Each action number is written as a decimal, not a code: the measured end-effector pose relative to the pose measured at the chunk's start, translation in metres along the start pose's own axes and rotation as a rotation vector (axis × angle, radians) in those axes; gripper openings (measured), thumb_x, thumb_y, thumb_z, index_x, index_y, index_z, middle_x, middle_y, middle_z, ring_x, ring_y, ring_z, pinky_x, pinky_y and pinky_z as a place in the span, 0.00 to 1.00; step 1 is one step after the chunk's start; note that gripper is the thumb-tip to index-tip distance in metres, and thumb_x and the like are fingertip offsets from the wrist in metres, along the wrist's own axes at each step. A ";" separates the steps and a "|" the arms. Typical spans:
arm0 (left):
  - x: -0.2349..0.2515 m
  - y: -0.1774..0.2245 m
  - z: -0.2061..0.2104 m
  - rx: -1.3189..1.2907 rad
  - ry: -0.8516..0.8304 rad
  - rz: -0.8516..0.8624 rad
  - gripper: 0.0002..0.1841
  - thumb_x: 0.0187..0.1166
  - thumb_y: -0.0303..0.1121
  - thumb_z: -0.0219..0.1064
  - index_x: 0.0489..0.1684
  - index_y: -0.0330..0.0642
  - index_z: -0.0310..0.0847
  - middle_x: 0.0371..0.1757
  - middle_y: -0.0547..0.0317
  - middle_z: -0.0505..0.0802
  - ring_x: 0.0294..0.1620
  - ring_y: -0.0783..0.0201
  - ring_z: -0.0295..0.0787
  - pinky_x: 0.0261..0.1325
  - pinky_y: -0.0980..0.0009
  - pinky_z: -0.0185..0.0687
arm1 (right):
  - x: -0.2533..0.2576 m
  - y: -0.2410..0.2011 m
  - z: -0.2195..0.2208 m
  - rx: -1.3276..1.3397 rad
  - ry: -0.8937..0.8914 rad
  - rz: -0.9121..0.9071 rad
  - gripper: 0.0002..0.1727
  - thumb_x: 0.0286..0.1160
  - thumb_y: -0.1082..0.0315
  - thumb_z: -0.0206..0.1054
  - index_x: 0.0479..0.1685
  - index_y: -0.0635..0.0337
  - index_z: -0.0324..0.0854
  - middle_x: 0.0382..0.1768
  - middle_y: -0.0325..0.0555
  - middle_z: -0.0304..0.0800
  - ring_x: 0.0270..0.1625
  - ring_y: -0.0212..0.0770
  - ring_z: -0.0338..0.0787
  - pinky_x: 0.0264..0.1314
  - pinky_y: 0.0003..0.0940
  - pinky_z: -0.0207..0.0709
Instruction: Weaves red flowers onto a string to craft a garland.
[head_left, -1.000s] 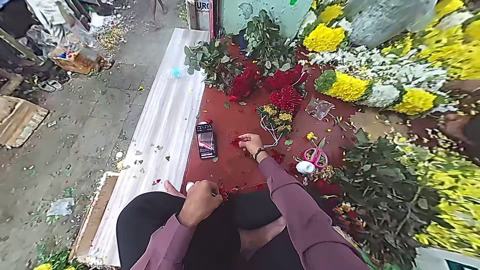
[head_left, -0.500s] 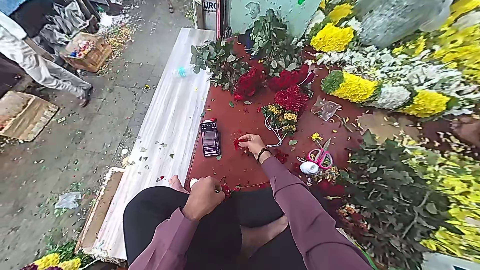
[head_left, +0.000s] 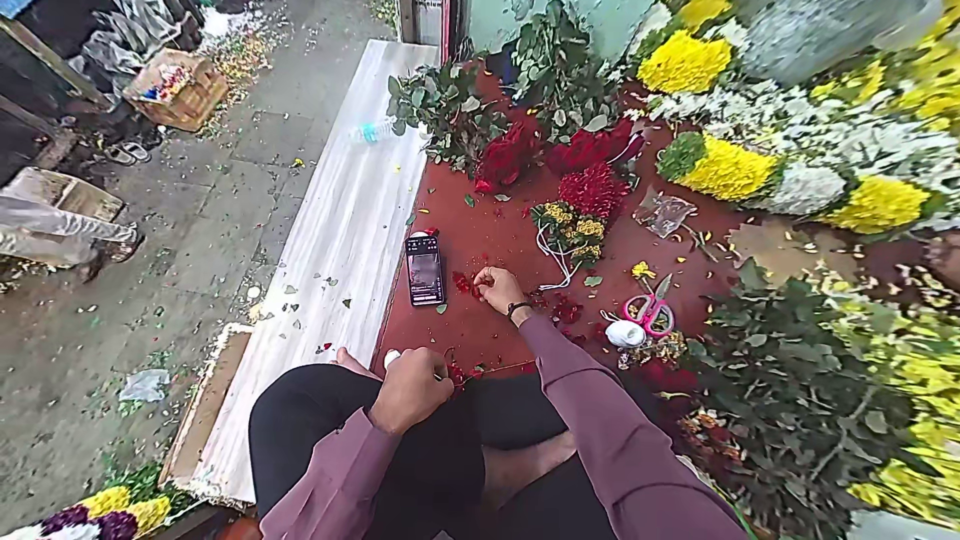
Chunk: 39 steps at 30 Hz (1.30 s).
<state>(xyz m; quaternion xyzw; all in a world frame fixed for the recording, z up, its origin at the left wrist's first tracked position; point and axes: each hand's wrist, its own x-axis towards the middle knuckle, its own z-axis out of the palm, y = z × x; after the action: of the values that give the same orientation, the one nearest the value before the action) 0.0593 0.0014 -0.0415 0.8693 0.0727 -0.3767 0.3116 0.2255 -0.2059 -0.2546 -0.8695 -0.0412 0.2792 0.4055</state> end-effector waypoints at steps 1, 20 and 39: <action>0.000 0.000 0.000 -0.001 0.001 0.000 0.09 0.67 0.45 0.70 0.30 0.53 0.92 0.29 0.63 0.92 0.34 0.58 0.89 0.40 0.46 0.83 | 0.000 -0.004 0.001 -0.079 0.026 -0.014 0.09 0.70 0.64 0.78 0.46 0.50 0.88 0.39 0.50 0.93 0.36 0.52 0.92 0.41 0.60 0.87; -0.005 0.002 -0.004 0.002 0.015 0.042 0.09 0.67 0.45 0.72 0.32 0.52 0.93 0.31 0.61 0.94 0.36 0.57 0.91 0.42 0.43 0.84 | -0.092 -0.073 -0.046 0.655 0.033 0.046 0.10 0.79 0.71 0.71 0.55 0.62 0.89 0.37 0.52 0.95 0.27 0.39 0.89 0.24 0.30 0.80; -0.005 -0.001 -0.005 -0.014 0.016 0.049 0.09 0.67 0.44 0.71 0.30 0.52 0.93 0.29 0.63 0.94 0.34 0.60 0.91 0.41 0.45 0.84 | -0.126 -0.091 -0.034 0.388 0.133 -0.252 0.10 0.65 0.69 0.80 0.46 0.51 0.96 0.51 0.36 0.96 0.51 0.34 0.95 0.54 0.37 0.93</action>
<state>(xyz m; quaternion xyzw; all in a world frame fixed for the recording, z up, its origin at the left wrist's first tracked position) 0.0585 0.0053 -0.0362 0.8717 0.0564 -0.3614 0.3261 0.1516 -0.2061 -0.1137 -0.7797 -0.0683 0.1710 0.5985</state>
